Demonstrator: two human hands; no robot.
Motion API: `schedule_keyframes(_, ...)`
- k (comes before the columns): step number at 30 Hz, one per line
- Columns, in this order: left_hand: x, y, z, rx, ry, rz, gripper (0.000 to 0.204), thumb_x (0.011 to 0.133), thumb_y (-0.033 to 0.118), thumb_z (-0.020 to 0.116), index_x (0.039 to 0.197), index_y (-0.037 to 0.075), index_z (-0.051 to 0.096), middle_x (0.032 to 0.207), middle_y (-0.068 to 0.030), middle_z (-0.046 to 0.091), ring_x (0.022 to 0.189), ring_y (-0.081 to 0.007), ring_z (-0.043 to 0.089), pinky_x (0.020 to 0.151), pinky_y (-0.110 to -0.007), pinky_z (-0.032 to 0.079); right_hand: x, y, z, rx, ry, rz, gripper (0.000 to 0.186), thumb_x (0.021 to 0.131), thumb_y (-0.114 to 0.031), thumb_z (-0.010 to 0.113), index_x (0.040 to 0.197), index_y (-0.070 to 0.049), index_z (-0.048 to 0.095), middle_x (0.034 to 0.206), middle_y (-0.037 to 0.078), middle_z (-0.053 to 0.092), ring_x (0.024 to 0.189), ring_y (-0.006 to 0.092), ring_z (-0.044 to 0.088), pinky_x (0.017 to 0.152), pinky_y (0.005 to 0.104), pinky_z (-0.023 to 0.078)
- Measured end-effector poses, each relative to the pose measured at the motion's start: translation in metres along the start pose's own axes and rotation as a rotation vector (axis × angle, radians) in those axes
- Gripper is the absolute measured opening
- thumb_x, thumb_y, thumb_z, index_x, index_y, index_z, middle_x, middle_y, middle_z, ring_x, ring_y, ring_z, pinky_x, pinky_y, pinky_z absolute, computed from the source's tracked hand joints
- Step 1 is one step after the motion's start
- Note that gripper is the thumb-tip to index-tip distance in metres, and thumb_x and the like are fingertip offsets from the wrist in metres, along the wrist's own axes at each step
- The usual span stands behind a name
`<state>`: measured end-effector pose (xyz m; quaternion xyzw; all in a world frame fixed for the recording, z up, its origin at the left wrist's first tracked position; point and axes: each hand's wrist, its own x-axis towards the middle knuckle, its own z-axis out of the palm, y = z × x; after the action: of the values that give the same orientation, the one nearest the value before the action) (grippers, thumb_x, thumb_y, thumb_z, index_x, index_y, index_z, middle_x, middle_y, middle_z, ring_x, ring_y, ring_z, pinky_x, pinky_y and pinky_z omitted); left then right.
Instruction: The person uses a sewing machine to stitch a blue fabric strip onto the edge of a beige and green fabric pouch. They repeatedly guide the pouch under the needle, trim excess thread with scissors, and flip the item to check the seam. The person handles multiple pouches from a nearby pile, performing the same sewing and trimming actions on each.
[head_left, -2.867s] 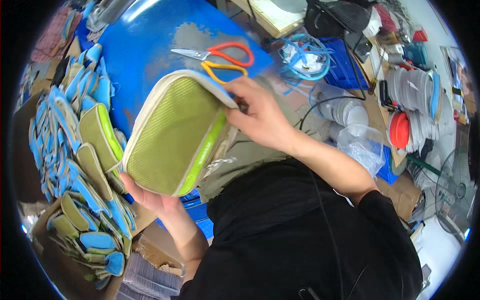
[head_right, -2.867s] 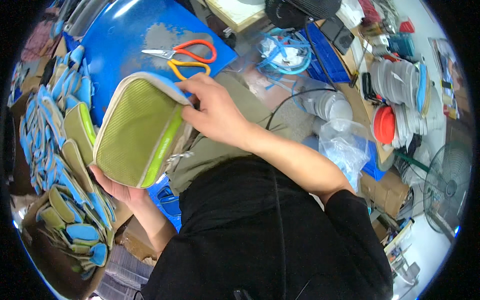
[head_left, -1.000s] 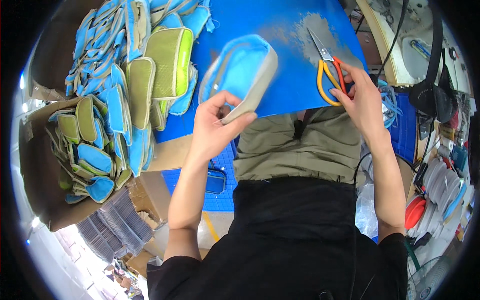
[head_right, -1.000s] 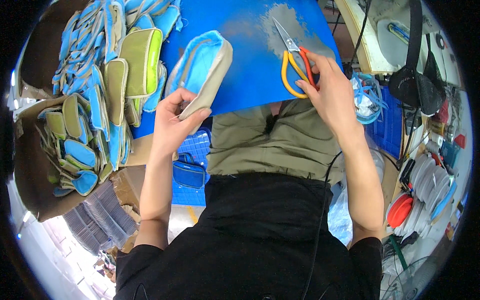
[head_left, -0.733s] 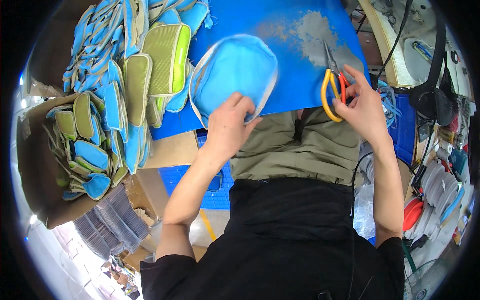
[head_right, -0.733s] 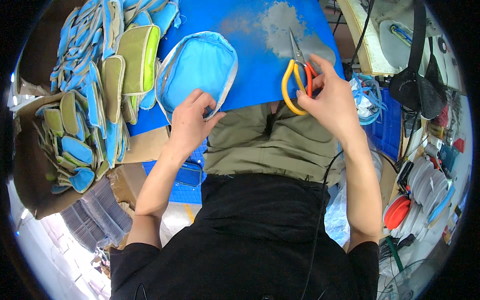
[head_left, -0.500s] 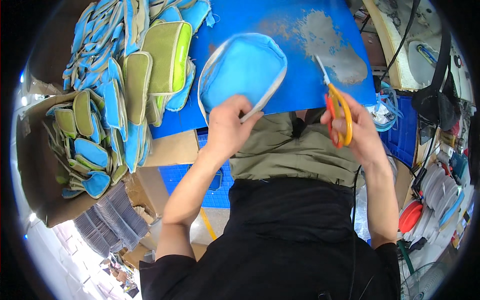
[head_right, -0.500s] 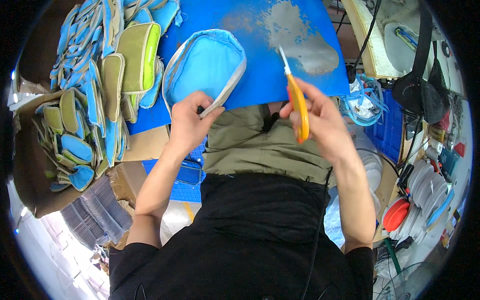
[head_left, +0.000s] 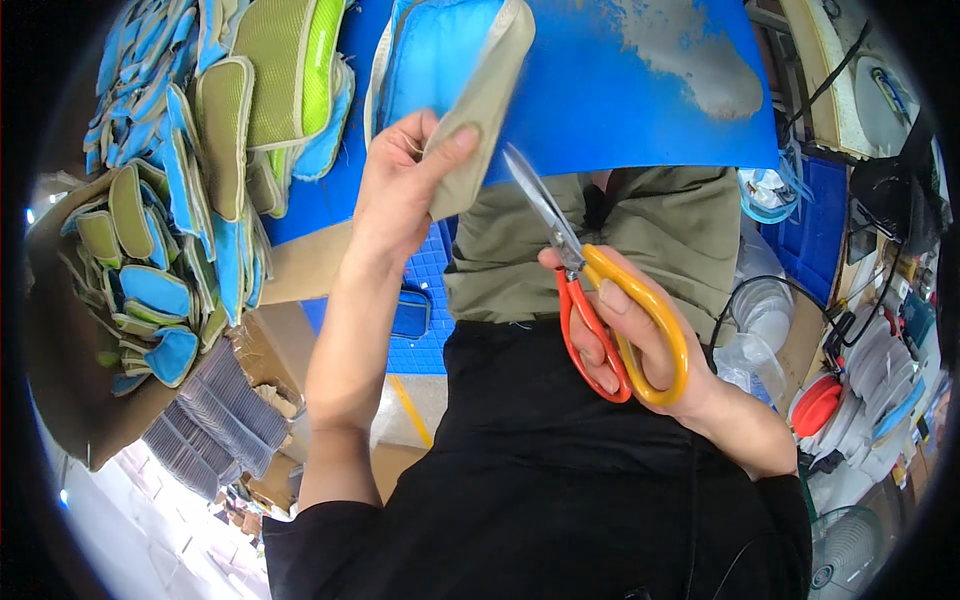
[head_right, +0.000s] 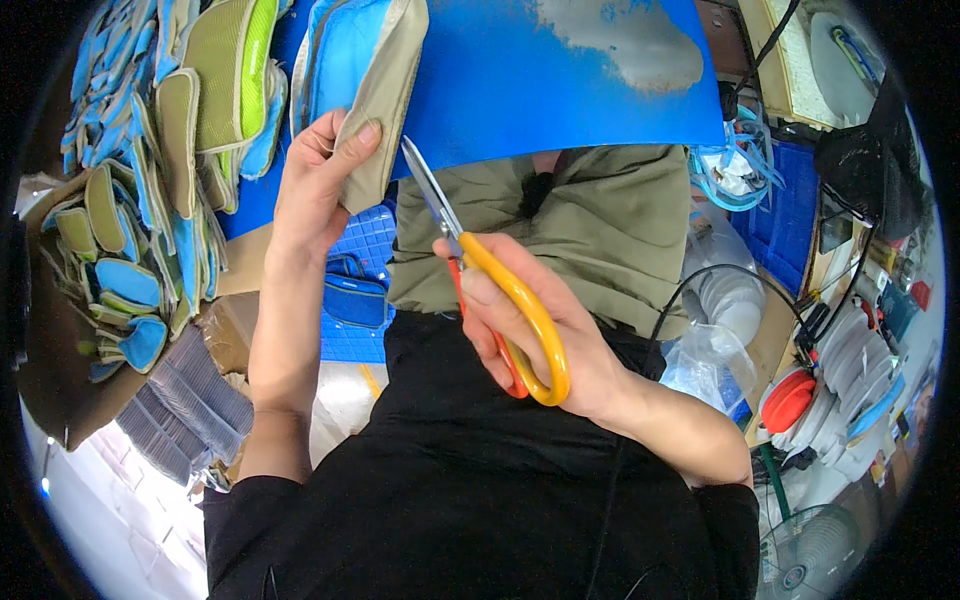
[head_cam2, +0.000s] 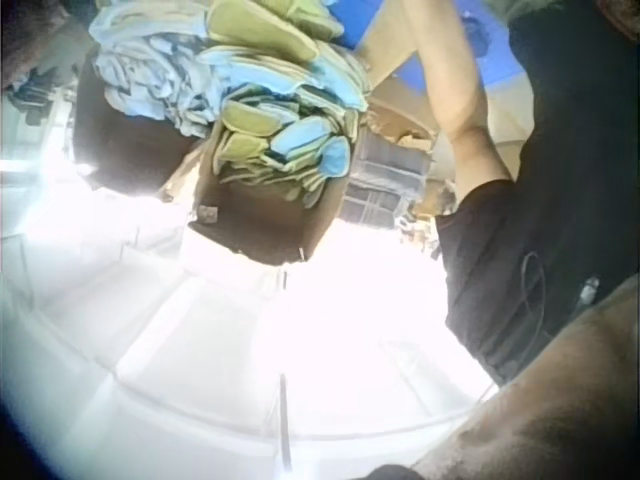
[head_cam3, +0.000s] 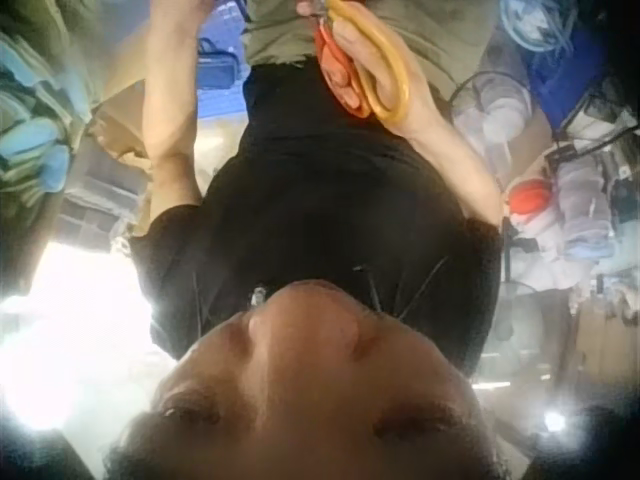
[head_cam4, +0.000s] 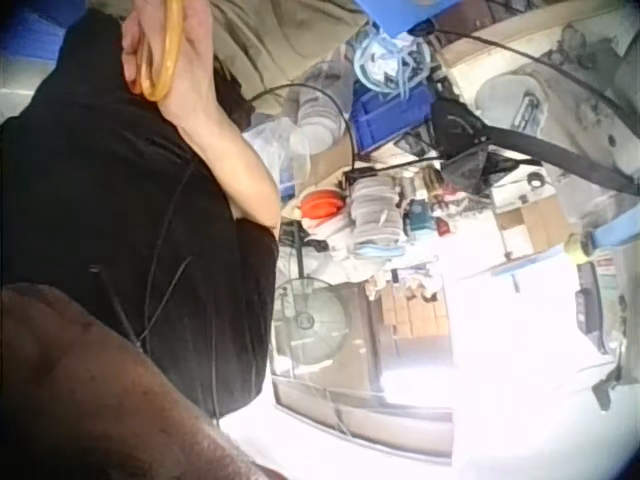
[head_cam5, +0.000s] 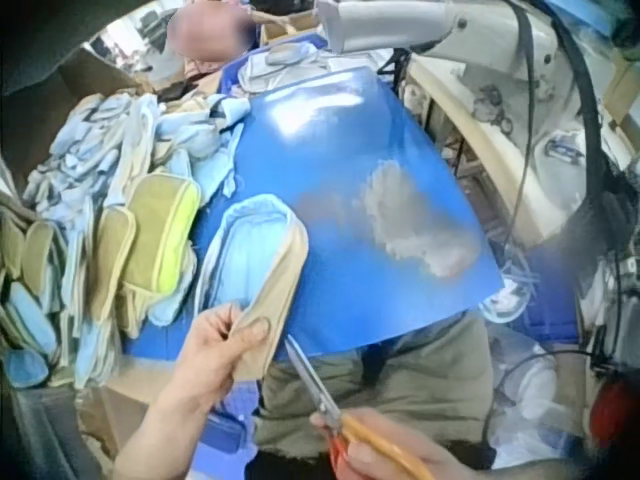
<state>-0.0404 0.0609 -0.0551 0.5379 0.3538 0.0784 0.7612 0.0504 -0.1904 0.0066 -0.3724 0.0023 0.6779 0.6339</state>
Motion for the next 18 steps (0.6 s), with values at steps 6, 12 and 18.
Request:
schedule_keyframes(6, -0.001, -0.005, 0.0, 0.002, 0.023, 0.041, 0.026, 0.091, 0.019, 0.081, 0.079, 0.01, 0.06, 0.078, -0.0011, 0.069, 0.064, -0.0043, 0.059, 0.058, -0.022, 0.047, 0.004, 0.0, 0.011, -0.044, 0.014, 0.054, 0.04, 0.112, -0.035, 0.045, 0.142, -0.008, 0.047, 0.068, -0.001, 0.05, 0.049, 0.0058, 0.046, 0.045, 0.0207, 0.035)
schedule_keyframes(12, 0.0, -0.013, -0.003, -0.004, 0.041, 0.089, 0.027, 0.091, 0.018, 0.081, 0.077, 0.009, 0.06, 0.076, -0.0013, 0.068, 0.063, -0.0037, 0.058, 0.057, -0.022, 0.045, 0.007, 0.003, 0.011, -0.037, 0.026, 0.073, 0.04, 0.112, -0.036, 0.044, 0.142, -0.008, 0.047, 0.068, -0.001, 0.05, 0.048, 0.0064, 0.046, 0.045, 0.0215, 0.036)
schedule_keyframes(18, -0.002, -0.013, -0.001, 0.013, 0.047, 0.092, 0.027, 0.091, 0.019, 0.081, 0.077, 0.009, 0.061, 0.075, -0.0006, 0.068, 0.064, -0.0029, 0.057, 0.057, -0.021, 0.044, 0.009, 0.003, 0.014, -0.033, 0.054, 0.075, 0.04, 0.112, -0.036, 0.045, 0.142, -0.009, 0.047, 0.068, -0.001, 0.05, 0.048, 0.0064, 0.046, 0.045, 0.0216, 0.036)
